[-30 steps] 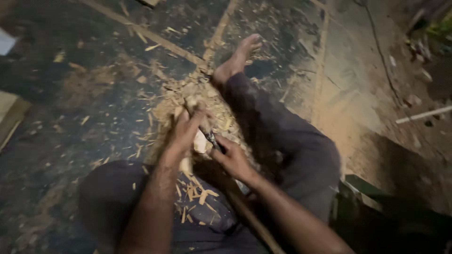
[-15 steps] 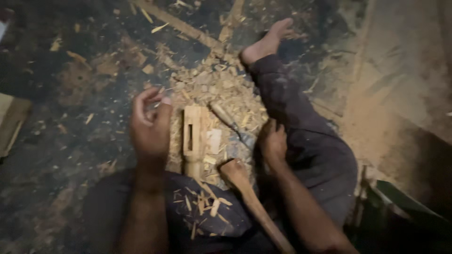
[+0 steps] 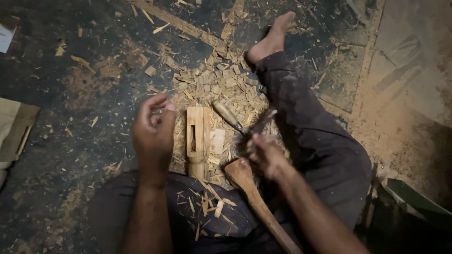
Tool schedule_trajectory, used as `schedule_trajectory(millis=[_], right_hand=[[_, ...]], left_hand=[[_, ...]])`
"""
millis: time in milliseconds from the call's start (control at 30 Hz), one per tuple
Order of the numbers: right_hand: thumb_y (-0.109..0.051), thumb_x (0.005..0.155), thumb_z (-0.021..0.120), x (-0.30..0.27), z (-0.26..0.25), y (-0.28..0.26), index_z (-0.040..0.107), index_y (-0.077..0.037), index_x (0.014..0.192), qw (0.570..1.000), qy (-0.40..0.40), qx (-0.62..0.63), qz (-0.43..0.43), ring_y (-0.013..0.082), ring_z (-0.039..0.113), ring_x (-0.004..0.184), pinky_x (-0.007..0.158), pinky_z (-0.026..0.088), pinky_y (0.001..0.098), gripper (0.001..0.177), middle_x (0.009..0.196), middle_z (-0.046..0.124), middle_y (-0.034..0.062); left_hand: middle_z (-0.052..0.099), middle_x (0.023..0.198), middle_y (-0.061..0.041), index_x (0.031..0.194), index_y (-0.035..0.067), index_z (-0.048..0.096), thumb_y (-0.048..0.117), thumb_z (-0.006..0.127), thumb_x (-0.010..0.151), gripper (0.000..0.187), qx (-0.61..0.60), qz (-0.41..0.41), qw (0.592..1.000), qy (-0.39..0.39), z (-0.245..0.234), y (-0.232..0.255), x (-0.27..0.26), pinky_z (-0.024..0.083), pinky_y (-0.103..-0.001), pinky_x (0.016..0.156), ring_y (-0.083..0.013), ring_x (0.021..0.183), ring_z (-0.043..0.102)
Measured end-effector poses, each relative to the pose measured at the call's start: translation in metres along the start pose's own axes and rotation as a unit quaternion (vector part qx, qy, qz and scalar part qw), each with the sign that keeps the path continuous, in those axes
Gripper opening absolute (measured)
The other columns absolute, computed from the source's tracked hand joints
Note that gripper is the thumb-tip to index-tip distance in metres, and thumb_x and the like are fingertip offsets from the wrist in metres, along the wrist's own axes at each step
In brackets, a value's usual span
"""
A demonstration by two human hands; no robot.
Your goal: The person carves a wooden furniture leg using a chisel and a wooden mallet while sitting on the floor.
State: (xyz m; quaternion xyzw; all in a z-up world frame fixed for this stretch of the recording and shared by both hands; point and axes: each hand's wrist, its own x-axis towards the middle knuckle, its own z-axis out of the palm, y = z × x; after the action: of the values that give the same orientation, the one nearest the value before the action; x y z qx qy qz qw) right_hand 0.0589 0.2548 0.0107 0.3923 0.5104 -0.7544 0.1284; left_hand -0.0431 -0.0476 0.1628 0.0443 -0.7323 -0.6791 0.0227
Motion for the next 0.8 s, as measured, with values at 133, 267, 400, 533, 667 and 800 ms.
schedule_trajectory(millis=[133,267,400,533,667,800], right_hand=[[-0.021,0.106,0.058,-0.06,0.054,-0.006,0.056,-0.006,0.103,0.986,-0.149,-0.047,0.065,0.0213,0.065,0.076,0.069,0.054,0.0348,0.015,0.086,0.069,0.0091],[-0.024,0.104,0.058,-0.088,0.085,-0.011,0.065,-0.008,0.123,0.868,-0.372,-0.324,-0.052,0.0221,0.067,0.092,0.088,0.057,0.0402,0.025,0.1,0.071,0.0101],[-0.032,0.097,0.068,-0.103,0.089,-0.019,0.061,-0.015,0.139,0.762,-0.232,-0.544,-0.266,0.0296,0.068,0.116,0.103,0.053,0.0433,0.045,0.129,0.07,0.011],[-0.035,0.078,0.084,-0.147,0.029,-0.009,0.04,-0.013,0.151,0.685,-0.135,-0.671,-0.25,0.0456,0.055,0.123,0.097,0.048,0.0497,0.088,0.146,0.051,0.026],[-0.037,0.082,0.08,-0.174,-0.032,0.048,0.011,-0.022,0.169,0.745,-0.09,-0.66,0.023,0.0327,0.062,0.125,0.106,0.05,0.0402,0.113,0.135,0.062,0.0204],[-0.024,0.078,0.078,-0.161,-0.06,0.066,0.038,-0.006,0.156,0.841,-0.112,-0.508,-0.147,0.0253,0.068,0.126,0.105,0.052,0.0371,0.09,0.14,0.067,0.0158]], left_hand=[[0.069,0.122,-0.014,0.133,0.001,0.062,0.033,0.06,0.1,0.046,0.002,-0.065,0.995,-0.074,0.002,0.006,-0.007,0.057,-0.037,0.095,-0.023,0.11,0.067],[0.065,0.113,-0.01,0.139,0.002,0.049,0.041,0.057,0.1,0.055,-0.118,-0.198,0.958,-0.172,0.017,0.01,-0.016,0.057,-0.041,0.09,-0.0244,0.103,0.067],[0.062,0.091,-0.008,0.126,-0.001,0.053,0.031,0.068,0.099,0.044,-0.198,-0.032,0.973,-0.115,0.017,0.005,-0.02,0.057,-0.037,0.078,-0.0195,0.082,0.063],[0.061,0.091,-0.003,0.124,0.004,0.052,0.024,0.073,0.093,0.042,-0.183,0.044,0.978,-0.088,0.003,-0.017,-0.008,0.049,-0.031,0.062,-0.0127,0.073,0.056],[0.061,0.096,-0.003,0.117,0.004,0.058,0.019,0.069,0.108,0.021,-0.138,0.12,0.977,-0.115,0.002,-0.032,0.0,0.052,-0.026,0.076,-0.0104,0.083,0.058],[0.06,0.091,-0.003,0.109,0.006,0.057,0.013,0.073,0.098,0.02,-0.177,0.058,0.977,-0.1,0.008,-0.027,-0.001,0.057,-0.026,0.058,-0.0098,0.073,0.06]])
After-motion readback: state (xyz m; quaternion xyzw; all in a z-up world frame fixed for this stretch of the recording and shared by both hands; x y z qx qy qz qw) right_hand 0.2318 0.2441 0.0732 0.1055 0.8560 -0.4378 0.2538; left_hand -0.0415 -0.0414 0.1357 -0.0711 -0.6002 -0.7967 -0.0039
